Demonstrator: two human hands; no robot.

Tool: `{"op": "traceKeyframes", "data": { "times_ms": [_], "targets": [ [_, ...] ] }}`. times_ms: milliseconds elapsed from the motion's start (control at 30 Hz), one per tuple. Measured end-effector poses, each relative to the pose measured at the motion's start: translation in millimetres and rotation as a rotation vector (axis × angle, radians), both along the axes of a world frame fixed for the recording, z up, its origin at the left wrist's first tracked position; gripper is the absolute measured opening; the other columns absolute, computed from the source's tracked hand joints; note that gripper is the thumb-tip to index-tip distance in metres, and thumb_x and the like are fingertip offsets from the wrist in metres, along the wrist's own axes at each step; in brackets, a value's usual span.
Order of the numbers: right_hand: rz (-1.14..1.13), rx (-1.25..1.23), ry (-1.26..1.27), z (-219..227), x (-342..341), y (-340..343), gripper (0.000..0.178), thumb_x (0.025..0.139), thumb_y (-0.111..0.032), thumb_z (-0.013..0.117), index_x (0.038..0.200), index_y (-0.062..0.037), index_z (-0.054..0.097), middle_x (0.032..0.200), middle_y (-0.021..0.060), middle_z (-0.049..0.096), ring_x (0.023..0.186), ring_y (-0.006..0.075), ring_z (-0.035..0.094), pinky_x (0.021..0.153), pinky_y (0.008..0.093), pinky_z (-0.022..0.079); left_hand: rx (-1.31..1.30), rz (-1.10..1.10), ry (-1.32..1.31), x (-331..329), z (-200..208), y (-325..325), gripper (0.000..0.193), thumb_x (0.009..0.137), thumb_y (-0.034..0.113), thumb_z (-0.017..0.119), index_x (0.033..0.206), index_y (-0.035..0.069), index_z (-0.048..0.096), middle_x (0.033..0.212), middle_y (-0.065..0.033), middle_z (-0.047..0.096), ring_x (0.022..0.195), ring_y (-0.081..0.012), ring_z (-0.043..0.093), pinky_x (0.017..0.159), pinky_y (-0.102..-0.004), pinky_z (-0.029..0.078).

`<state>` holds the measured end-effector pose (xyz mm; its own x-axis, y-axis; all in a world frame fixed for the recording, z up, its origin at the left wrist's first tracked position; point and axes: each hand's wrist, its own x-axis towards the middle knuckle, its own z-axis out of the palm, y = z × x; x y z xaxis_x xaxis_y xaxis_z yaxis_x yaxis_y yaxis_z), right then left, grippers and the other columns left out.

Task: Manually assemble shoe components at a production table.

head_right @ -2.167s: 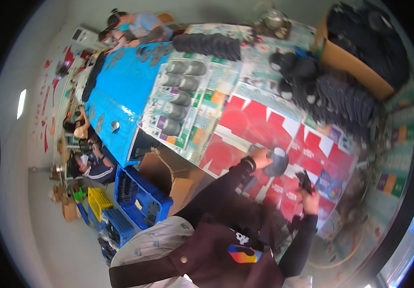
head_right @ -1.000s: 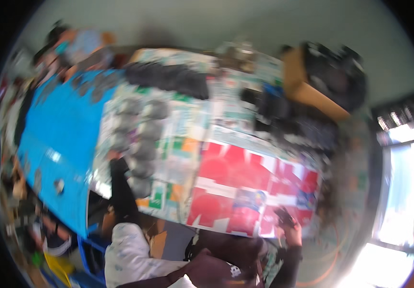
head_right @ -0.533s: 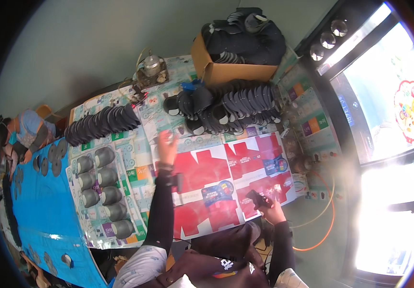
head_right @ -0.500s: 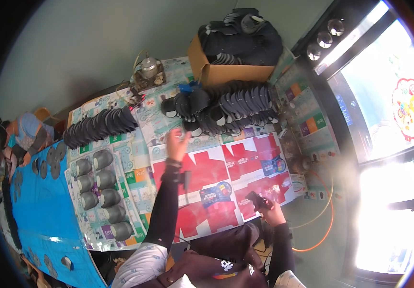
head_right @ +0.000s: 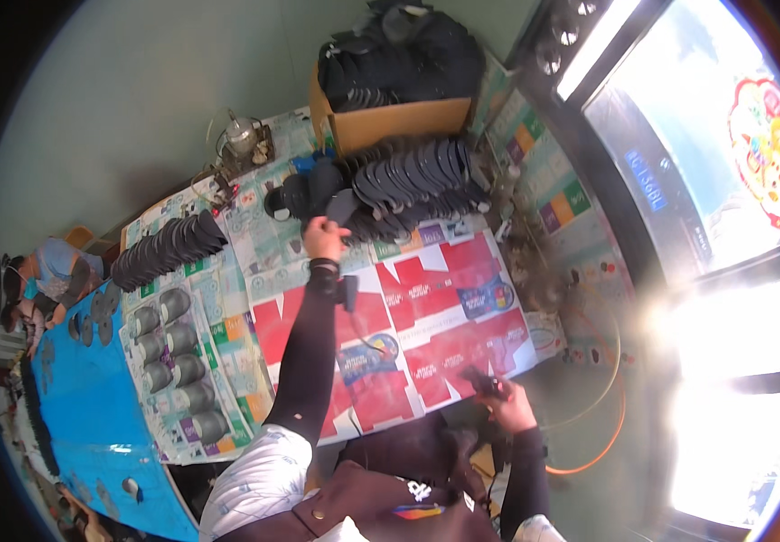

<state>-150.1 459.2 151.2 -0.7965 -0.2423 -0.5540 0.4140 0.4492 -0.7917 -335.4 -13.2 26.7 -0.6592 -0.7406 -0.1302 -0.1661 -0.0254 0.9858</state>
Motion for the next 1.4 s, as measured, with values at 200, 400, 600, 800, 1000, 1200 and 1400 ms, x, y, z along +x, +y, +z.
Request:
{"op": "traceKeyframes", "data": {
  "times_ms": [200,400,600,800,1000,1200,1400],
  "targets": [
    [0.124,-0.124,-0.071,-31.0,-71.0,46.9,0.042,0.083,-0.006,0.072,0.124,-0.0038,0.067,0.09,0.0019,0.074,0.068,0.007,0.06,0.055,0.025,0.045,-0.617,-0.069,-0.33,178.8,60.4,47.1,0.014,0.098,0.018,0.053,0.104,0.008,0.061,0.07,-0.0103,0.063,0.071,-0.0254,0.071,0.062,-0.0394,0.051],
    [0.154,-0.238,-0.073,-40.9,-110.8,74.2,0.032,0.082,-0.003,0.065,0.114,-0.0031,0.067,0.086,0.0019,0.072,0.069,0.0077,0.061,0.053,0.0255,0.048,-0.746,-0.232,-0.621,277.5,77.8,144.8,0.031,0.088,0.008,0.068,0.113,0.01,0.05,0.085,-0.0217,0.066,0.084,-0.0454,0.067,0.071,-0.0517,0.051],
    [0.119,-0.258,-0.087,-49.1,-117.5,118.6,0.035,0.081,-0.004,0.063,0.115,-0.0034,0.066,0.086,0.0032,0.071,0.064,0.0096,0.061,0.051,0.0265,0.049,-0.359,-0.515,-0.596,269.8,9.8,244.6,0.069,0.09,0.017,0.073,0.147,0.003,0.038,0.13,-0.0242,0.061,0.117,-0.0397,0.062,0.098,-0.0459,0.05],
    [0.134,-0.062,0.075,-45.6,-110.3,131.7,0.039,0.083,-0.011,0.069,0.121,-0.0014,0.065,0.082,0.006,0.068,0.059,0.0134,0.061,0.054,0.0309,0.05,-0.453,-0.411,-0.482,195.6,-81.9,308.1,0.058,0.081,0.019,0.081,0.129,0.004,0.051,0.117,-0.0257,0.067,0.112,-0.0449,0.063,0.094,-0.0495,0.051],
    [0.268,-0.02,0.264,-64.5,-103.1,142.7,0.03,0.085,-0.014,0.069,0.114,-0.0043,0.066,0.082,0.0151,0.067,0.071,0.027,0.066,0.07,0.0369,0.052,-0.381,-0.47,-0.541,108.8,-78.4,320.6,0.057,0.082,0.014,0.078,0.131,0.002,0.052,0.115,-0.0259,0.069,0.113,-0.0452,0.063,0.094,-0.0496,0.051],
    [0.289,0.041,0.269,-40.5,-107.2,115.2,0.023,0.084,-0.014,0.068,0.104,-0.0025,0.064,0.082,0.0169,0.068,0.078,0.0317,0.067,0.074,0.0393,0.051,-0.346,-0.533,-0.626,94.7,-89.0,321.7,0.055,0.082,0.018,0.078,0.128,-0.002,0.055,0.118,-0.0281,0.067,0.115,-0.0448,0.063,0.099,-0.0486,0.051],
    [0.364,0.057,0.159,-66.6,-128.8,68.7,0.032,0.08,-0.015,0.067,0.109,-0.0021,0.067,0.082,0.0209,0.069,0.076,0.0386,0.068,0.069,0.0427,0.052,-0.167,-0.58,-0.656,135.2,-129.2,305.1,0.046,0.087,0.025,0.076,0.118,-0.006,0.063,0.095,-0.0168,0.073,0.084,-0.0279,0.072,0.075,-0.0384,0.056]
  ]
}}
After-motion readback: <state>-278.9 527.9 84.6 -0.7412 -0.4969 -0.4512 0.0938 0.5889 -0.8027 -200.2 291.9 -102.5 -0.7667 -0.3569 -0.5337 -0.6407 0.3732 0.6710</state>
